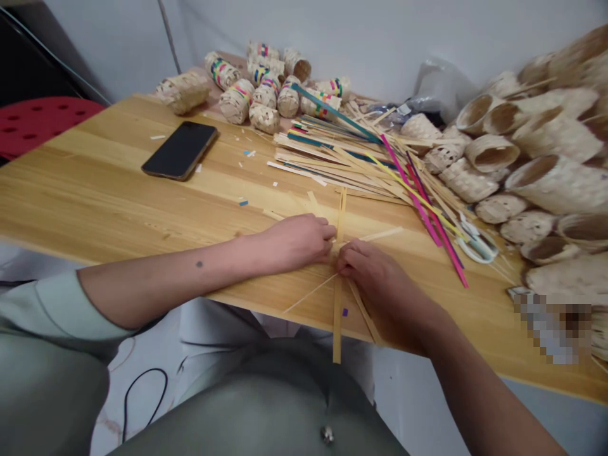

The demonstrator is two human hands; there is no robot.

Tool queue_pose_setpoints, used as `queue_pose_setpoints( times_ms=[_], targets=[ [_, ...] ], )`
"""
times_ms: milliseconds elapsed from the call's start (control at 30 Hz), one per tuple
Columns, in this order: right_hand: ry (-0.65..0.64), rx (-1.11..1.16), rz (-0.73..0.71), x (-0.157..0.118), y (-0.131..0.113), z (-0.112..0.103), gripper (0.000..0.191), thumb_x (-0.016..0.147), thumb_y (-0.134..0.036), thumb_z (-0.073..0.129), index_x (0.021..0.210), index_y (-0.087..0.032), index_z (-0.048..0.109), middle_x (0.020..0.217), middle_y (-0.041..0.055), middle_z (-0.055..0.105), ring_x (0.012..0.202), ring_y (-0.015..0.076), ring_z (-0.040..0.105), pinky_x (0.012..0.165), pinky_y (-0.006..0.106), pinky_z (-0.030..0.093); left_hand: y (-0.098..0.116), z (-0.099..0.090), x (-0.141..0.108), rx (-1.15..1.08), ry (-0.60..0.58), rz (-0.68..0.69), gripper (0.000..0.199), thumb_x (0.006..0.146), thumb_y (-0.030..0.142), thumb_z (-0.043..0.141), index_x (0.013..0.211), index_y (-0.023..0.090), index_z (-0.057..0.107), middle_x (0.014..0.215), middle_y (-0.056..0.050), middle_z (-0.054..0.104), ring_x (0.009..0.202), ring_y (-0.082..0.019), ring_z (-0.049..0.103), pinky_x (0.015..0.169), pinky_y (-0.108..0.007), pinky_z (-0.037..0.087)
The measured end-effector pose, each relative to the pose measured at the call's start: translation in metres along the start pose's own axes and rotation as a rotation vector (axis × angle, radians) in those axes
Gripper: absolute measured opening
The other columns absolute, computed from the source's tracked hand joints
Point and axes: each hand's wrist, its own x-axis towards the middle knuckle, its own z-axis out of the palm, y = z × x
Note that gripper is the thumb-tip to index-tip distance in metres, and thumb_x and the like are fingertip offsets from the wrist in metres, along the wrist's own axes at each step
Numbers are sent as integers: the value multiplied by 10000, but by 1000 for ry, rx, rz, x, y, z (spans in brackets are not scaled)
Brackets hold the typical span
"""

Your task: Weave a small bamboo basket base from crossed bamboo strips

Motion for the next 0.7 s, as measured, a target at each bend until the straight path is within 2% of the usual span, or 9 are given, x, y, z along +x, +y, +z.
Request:
queue_pose_setpoints(
  times_ms=[100, 200, 400, 567, 700],
  targets=[
    [-11, 76, -10, -4, 13, 2, 197, 939, -114, 414, 792, -205, 509, 846, 37, 575, 807, 177, 521, 763, 326, 447, 2, -4, 0, 30, -55, -3, 284, 895, 411, 584, 842, 152, 686, 884, -55, 632, 808, -182, 556, 654, -302, 344],
    [-15, 98, -76, -7, 18, 4, 203, 940, -127, 436, 777, -204, 530, 864, 42, 596, 842, 182, 534, 791, 337, 451, 6, -7, -2, 64, -78, 10, 407, 872, 524, 569, 850, 133, 683, 903, -75, 627, 817, -201, 559, 653, -312, 350],
    [40, 70, -170, -10, 18, 5, 202, 939, -142, 455, 794, -210, 577, 899, 53, 642, 881, 190, 569, 804, 349, 475, 20, -6, -14, 85, -24, -47, 663, 823, 688, 499, 1010, 69, 644, 989, -129, 604, 919, -257, 543, 749, -347, 405],
    [68, 30, -220, -10, 20, 7, 173, 924, -124, 483, 831, -211, 601, 912, 46, 659, 888, 184, 590, 815, 348, 491, 25, 2, -25, 15, 73, -77, 714, 829, 676, 505, 1191, 64, 565, 1113, -157, 586, 1044, -281, 519, 876, -374, 419],
    [90, -6, -250, -10, 19, 7, 191, 924, -107, 474, 817, -205, 597, 897, 45, 661, 865, 177, 591, 795, 339, 498, 24, 6, -25, -7, 98, -61, 651, 859, 634, 498, 1167, 66, 580, 1132, -163, 589, 1072, -279, 525, 906, -375, 426]
  ],
)
